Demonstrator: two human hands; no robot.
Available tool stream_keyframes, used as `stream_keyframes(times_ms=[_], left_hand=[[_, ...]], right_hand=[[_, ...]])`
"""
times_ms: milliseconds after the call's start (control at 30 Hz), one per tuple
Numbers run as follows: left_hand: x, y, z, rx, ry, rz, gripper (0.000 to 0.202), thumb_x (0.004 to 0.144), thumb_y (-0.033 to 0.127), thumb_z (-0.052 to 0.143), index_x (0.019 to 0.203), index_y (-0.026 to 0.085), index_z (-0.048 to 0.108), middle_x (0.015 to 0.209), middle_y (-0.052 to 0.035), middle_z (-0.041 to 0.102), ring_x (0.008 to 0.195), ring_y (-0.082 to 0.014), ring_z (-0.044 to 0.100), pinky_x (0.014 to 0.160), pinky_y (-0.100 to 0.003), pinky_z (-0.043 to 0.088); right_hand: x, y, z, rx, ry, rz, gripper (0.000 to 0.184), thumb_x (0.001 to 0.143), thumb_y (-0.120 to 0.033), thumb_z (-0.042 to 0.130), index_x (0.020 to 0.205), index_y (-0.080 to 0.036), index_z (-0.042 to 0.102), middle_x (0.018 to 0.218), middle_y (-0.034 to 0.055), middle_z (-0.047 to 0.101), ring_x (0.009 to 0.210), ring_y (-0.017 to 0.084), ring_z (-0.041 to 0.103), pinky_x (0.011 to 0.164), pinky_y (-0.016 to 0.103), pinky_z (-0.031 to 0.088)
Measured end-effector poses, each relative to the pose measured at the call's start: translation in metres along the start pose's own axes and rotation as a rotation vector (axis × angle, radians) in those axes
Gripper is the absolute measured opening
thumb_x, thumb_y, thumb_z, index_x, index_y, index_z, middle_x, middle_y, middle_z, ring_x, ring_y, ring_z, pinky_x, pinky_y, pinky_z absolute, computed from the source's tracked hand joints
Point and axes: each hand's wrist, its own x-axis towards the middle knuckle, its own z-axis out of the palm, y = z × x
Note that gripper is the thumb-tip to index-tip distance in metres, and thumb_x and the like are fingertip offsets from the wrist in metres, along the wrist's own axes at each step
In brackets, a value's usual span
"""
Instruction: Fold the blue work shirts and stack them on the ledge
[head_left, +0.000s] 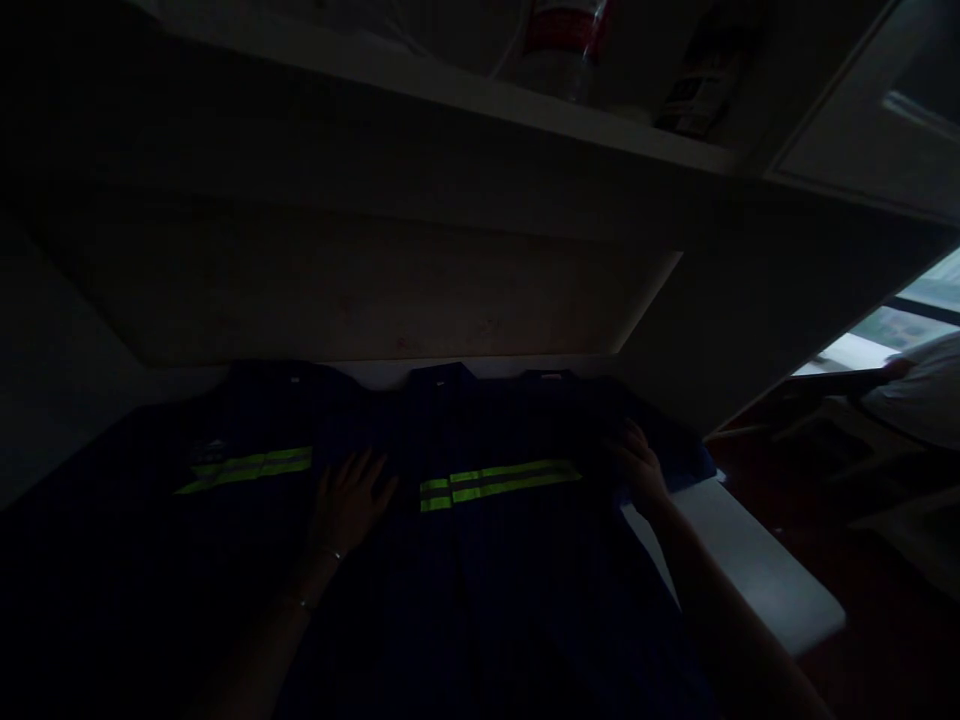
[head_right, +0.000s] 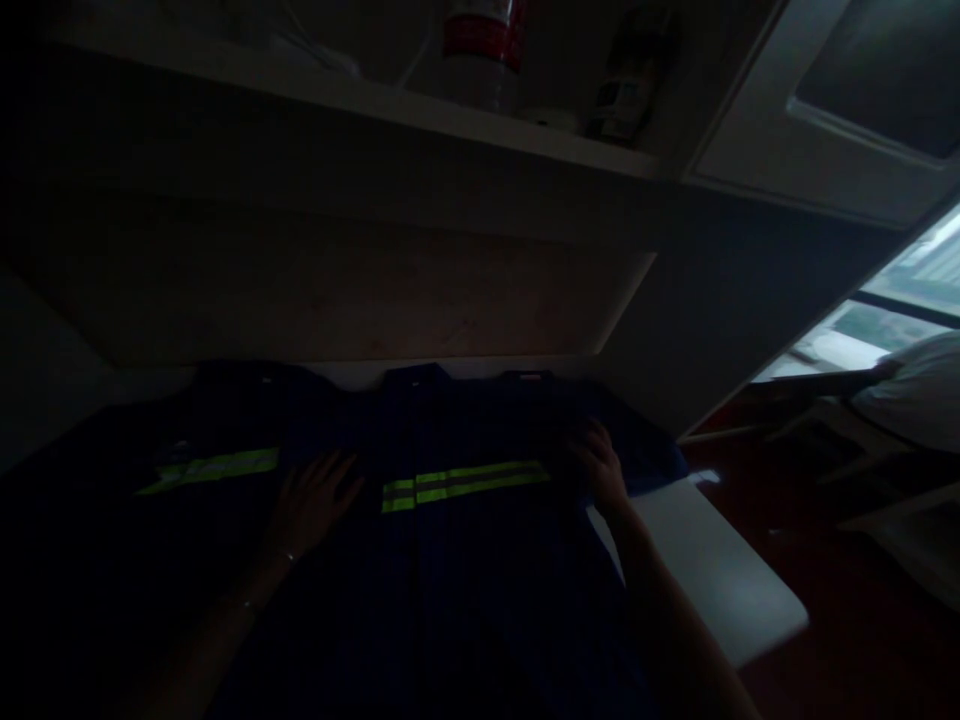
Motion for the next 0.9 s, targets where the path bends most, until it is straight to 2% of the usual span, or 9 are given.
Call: stream_keyframes(times_ms=[67,167,233,333,400,567,667,767,900], left_hand=[[-0.001,0.0,0.0,-0.004,0.013,0.002,0.054,0.094,0.053,0.037,0.138,0.026,0.052,0.151,-0.0095,0.046,0.138,-0.0311,0.041,0.114,-0.058,0.024],[-0.001,0.0,0.003,-0.007,0.04,0.001,0.053,0.095,0.053,0.036,0.137,0.026,0.054,0.15,-0.0094,0.047,0.138,-0.0306,0.041,0.114,-0.058,0.023],[-0.001,0.0,0.004,-0.013,0.052,-0.001,0.053,0.095,0.053,0.036,0.137,0.027,0.054,0.15,-0.0089,0.047,0.138,-0.0304,0.041,0.114,-0.058,0.023],[-0.001,0.0,0.005,-0.023,0.051,-0.001,0.053,0.095,0.054,0.036,0.137,0.028,0.053,0.15,-0.0084,0.047,0.138,-0.03,0.041,0.114,-0.057,0.024],[-0.001,0.0,0.004,-0.023,0.046,-0.01,0.052,0.095,0.054,0.036,0.137,0.028,0.053,0.15,-0.0082,0.048,0.138,-0.0301,0.041,0.114,-0.057,0.025],[-0.001,0.001,0.0,-0.02,0.031,-0.017,0.053,0.094,0.054,0.037,0.137,0.027,0.054,0.15,-0.0084,0.047,0.138,-0.0304,0.041,0.115,-0.056,0.025],[-0.002,-0.001,0.002,-0.017,0.033,-0.01,0.053,0.095,0.054,0.036,0.137,0.028,0.054,0.15,-0.0086,0.047,0.137,-0.0305,0.042,0.115,-0.057,0.025],[0.001,-0.001,0.002,-0.026,0.018,-0.014,0.053,0.095,0.053,0.037,0.139,0.028,0.052,0.151,-0.009,0.046,0.139,-0.0309,0.04,0.115,-0.058,0.023],[0.001,0.009,-0.019,-0.124,-0.035,-0.054,0.052,0.095,0.047,0.037,0.134,0.018,0.056,0.151,-0.0151,0.044,0.137,-0.0334,0.041,0.114,-0.061,0.025]], right_hand=[[-0.016,-0.025,0.016,-0.076,-0.36,-0.116,0.038,0.072,-0.056,0.07,0.083,-0.019,0.072,0.153,0.0075,0.041,0.135,0.034,0.04,0.108,0.043,0.037],[-0.034,-0.051,0.038,-0.129,-0.796,-0.167,0.039,0.081,-0.058,0.063,0.085,-0.022,0.076,0.141,0.0075,0.055,0.132,0.033,0.045,0.112,0.048,0.032],[-0.033,-0.053,0.054,-0.089,-0.739,-0.156,0.044,0.085,-0.06,0.057,0.1,-0.023,0.074,0.133,0.0074,0.062,0.124,0.031,0.053,0.109,0.047,0.037],[-0.013,-0.039,0.083,-0.129,-0.318,-0.252,0.055,0.088,-0.064,0.048,0.117,-0.021,0.067,0.13,0.0094,0.063,0.123,0.027,0.054,0.109,0.043,0.038],[0.0,-0.026,0.106,-0.278,-0.198,-0.33,0.059,0.093,-0.06,0.038,0.129,-0.018,0.06,0.137,0.0127,0.057,0.128,0.026,0.05,0.112,0.044,0.035],[-0.002,0.001,0.156,-0.857,-0.416,-0.359,0.053,0.098,-0.048,0.032,0.147,-0.03,0.041,0.159,0.0039,0.03,0.145,0.033,0.024,0.112,0.07,0.006],[-0.012,0.006,0.166,-0.989,-0.481,-0.37,0.052,0.099,-0.049,0.03,0.147,-0.031,0.041,0.162,0.0026,0.022,0.147,0.035,0.018,0.109,0.075,0.0],[-0.016,-0.002,0.16,-0.902,-0.456,-0.356,0.051,0.099,-0.045,0.03,0.145,-0.027,0.043,0.158,0.0064,0.034,0.143,0.032,0.029,0.112,0.07,0.007],[-0.039,-0.014,0.128,-0.53,-0.301,-0.238,0.049,0.095,-0.043,0.036,0.131,-0.016,0.056,0.135,0.0145,0.059,0.123,0.027,0.054,0.11,0.048,0.036]])
